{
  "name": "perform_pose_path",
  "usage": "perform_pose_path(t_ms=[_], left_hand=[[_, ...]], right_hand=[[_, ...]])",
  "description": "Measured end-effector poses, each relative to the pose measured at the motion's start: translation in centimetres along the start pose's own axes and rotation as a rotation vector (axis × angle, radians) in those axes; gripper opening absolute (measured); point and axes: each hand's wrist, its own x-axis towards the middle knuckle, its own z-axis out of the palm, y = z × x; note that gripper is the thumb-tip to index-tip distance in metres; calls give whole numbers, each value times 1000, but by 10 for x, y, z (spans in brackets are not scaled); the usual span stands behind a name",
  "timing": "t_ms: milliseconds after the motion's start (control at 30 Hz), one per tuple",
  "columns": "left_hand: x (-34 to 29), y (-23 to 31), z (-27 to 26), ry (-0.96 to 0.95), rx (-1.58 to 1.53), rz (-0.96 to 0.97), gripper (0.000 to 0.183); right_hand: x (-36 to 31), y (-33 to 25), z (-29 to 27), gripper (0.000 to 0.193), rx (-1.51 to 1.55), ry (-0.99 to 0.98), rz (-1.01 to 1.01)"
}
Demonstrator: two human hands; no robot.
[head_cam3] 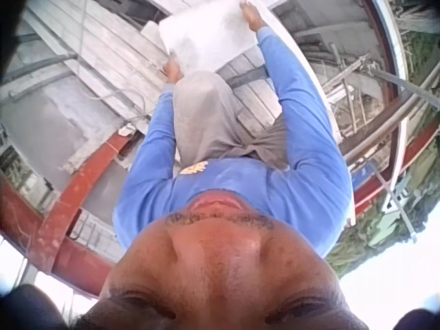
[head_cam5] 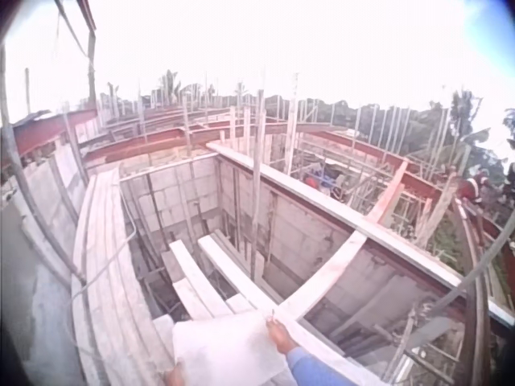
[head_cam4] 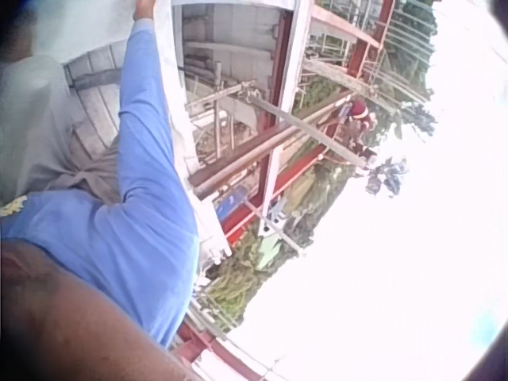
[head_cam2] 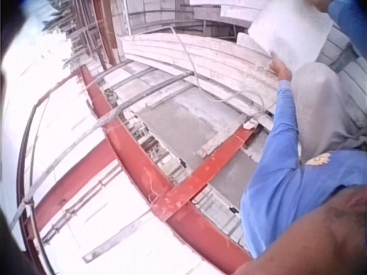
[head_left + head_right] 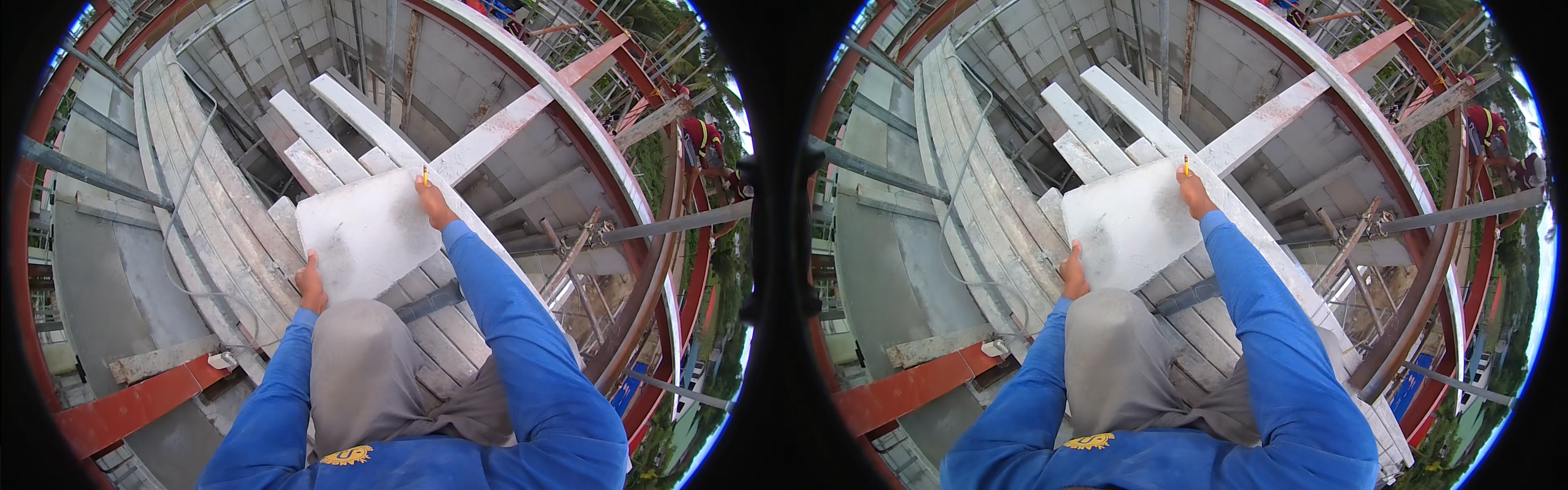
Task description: The person measures a white tile with a tape measure and marks it with a pencil, then uses an angle grinder to cut the tile along the marked line. The person repositions the tile and continues cutting to complete the shape.
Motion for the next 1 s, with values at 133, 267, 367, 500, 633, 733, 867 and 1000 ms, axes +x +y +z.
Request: perform_pose_path(t_ms=[133, 267, 367, 500, 633, 733, 867, 1000], left_hand=[[-28, -7, 55, 44, -144, -126, 57], [-55, -21, 85, -26, -78, -248, 68], [-24, -52, 72, -111, 393, -154, 78], [-45, -65, 67, -247, 446, -230, 90], [-71, -36, 72, -316, 409, -378, 92], [-48, -27, 60, -403, 396, -411, 91], [-26, -19, 49, -491, 590, -365, 91], [25, 35, 45, -69, 762, 186, 85]], right_hand=[[3, -41, -42, 68, -84, -51, -284], [-34, -75, -126, 65, -186, 12, -376], [-63, -100, -224, 58, -242, 81, -244], [-140, -115, -374, 52, -869, 223, -68], [-290, -72, -486, 56, -937, 515, 25], [-359, -19, -483, 64, -881, 530, 315], [-473, 186, -448, 51, -445, 628, 575], [-503, 298, -337, 50, 29, 791, 834]])
